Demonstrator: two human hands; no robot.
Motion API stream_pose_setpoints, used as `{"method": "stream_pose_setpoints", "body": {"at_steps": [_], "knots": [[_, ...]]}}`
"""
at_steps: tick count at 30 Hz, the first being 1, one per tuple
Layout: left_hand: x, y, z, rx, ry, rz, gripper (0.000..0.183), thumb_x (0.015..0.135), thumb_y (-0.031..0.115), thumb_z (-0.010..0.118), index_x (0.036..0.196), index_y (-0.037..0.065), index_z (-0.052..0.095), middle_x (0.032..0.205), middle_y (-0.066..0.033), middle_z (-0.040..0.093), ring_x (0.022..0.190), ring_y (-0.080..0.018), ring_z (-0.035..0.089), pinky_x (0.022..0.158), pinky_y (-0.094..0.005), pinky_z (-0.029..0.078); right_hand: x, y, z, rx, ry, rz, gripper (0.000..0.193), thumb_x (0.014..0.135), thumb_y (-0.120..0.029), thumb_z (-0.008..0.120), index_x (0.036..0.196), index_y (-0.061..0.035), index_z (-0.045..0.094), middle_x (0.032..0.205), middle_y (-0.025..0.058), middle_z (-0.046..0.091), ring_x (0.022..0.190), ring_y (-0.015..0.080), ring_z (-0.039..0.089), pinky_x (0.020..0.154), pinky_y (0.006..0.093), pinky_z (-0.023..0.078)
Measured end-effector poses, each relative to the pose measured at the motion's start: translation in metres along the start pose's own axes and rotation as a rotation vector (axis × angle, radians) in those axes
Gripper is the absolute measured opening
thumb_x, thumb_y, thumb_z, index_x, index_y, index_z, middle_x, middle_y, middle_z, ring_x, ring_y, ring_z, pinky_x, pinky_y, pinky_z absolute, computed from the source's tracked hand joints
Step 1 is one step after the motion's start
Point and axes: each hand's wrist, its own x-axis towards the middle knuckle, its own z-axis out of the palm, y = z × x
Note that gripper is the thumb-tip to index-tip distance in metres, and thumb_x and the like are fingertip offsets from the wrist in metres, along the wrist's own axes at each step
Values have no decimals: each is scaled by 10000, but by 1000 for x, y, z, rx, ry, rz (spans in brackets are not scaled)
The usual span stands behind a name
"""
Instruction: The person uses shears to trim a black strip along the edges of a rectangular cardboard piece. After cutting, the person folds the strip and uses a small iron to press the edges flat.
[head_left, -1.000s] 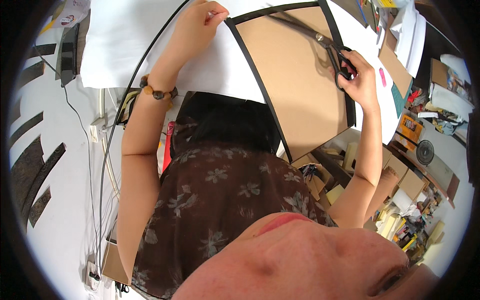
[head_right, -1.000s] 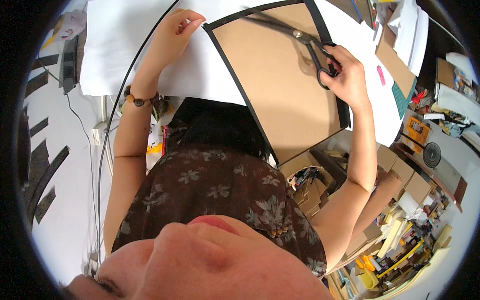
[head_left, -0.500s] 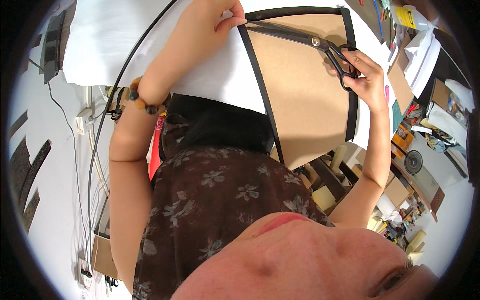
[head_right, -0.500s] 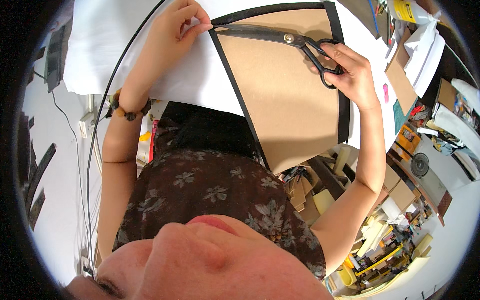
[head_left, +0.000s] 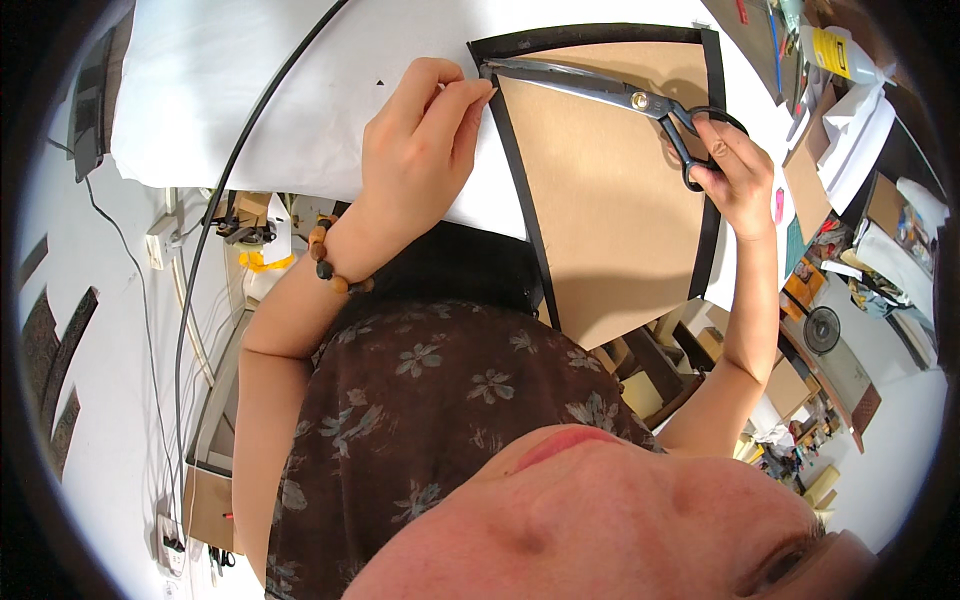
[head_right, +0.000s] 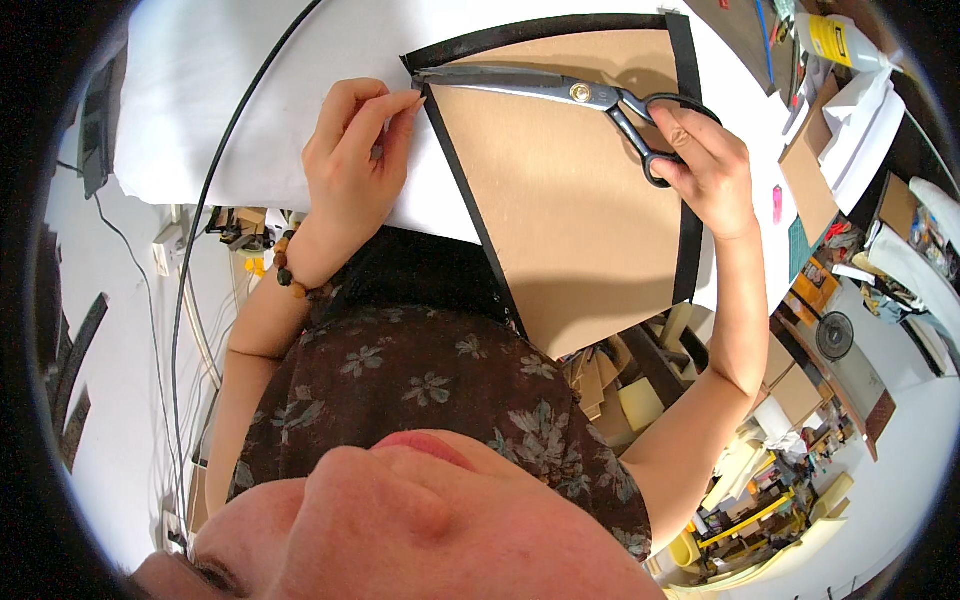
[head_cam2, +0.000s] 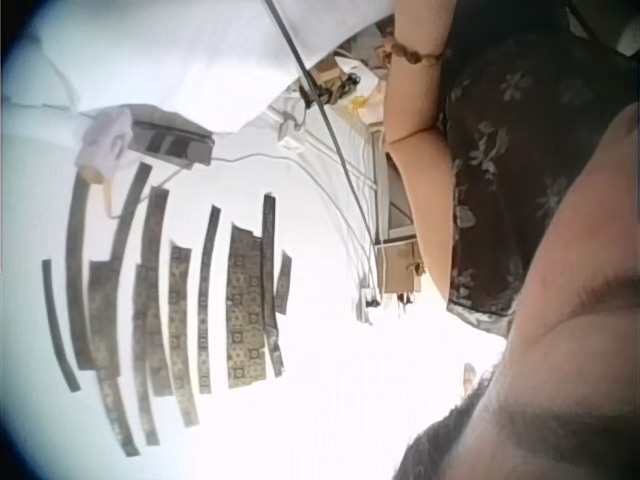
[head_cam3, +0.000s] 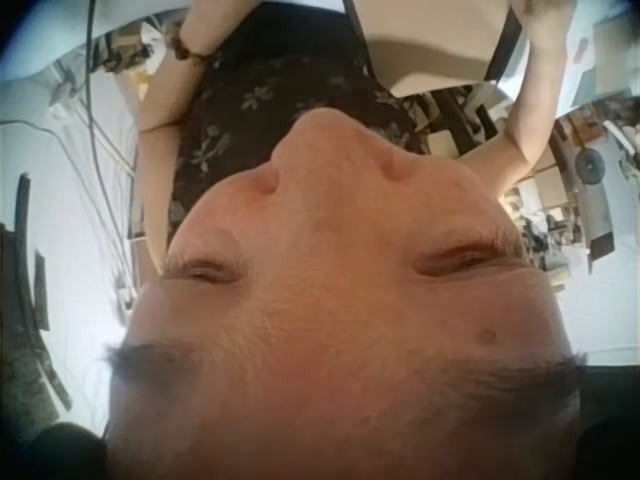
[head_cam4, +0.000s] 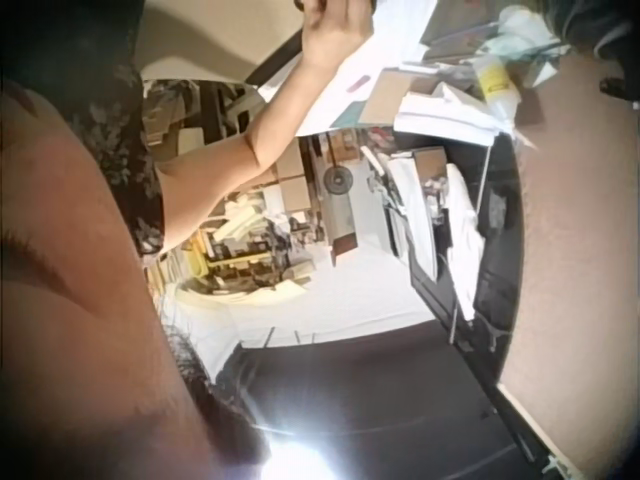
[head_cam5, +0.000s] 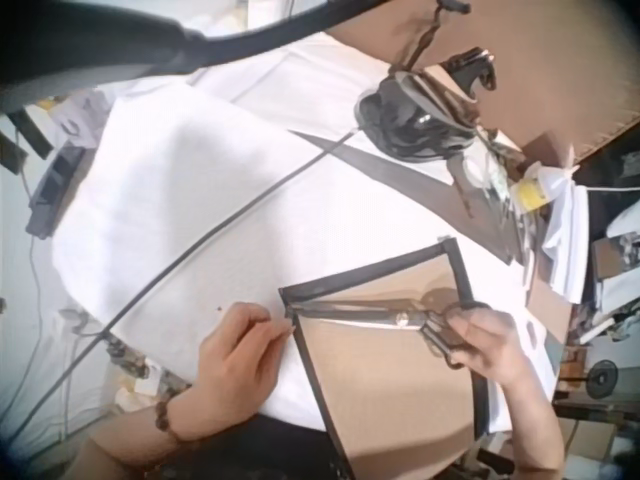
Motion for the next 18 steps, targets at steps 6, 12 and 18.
{"method": "stream_pose_setpoints", "body": {"at_steps": [6, 12, 18], "knots": [[-1, 0, -2, -8, 15, 22, 142, 808, -48, 702, 943, -16, 668, 917, -81, 584, 641, -199, 598, 541, -289, 487, 4, -4, 1, -39, 7, -49, 471, 772, -294, 747, 1115, 23, 683, 975, 127, 696, 841, 289, 693, 716, 360, 570], [-2, 0, -5, 1, 23, 31, 162, 802, -71, 694, 955, -25, 666, 929, -88, 586, 661, -203, 612, 548, -290, 493, 7, -3, -2, -97, -20, -90, 468, 761, -240, 754, 1147, 14, 684, 997, 123, 696, 850, 280, 697, 718, 361, 577], [-5, 0, -4, -12, 31, 31, 172, 798, -84, 687, 959, -27, 665, 939, -94, 584, 678, -210, 617, 558, -297, 497, 8, -4, -10, -163, -67, -116, 481, 751, -210, 770, 1165, 21, 681, 989, 136, 691, 835, 285, 689, 705, 365, 561]]}}
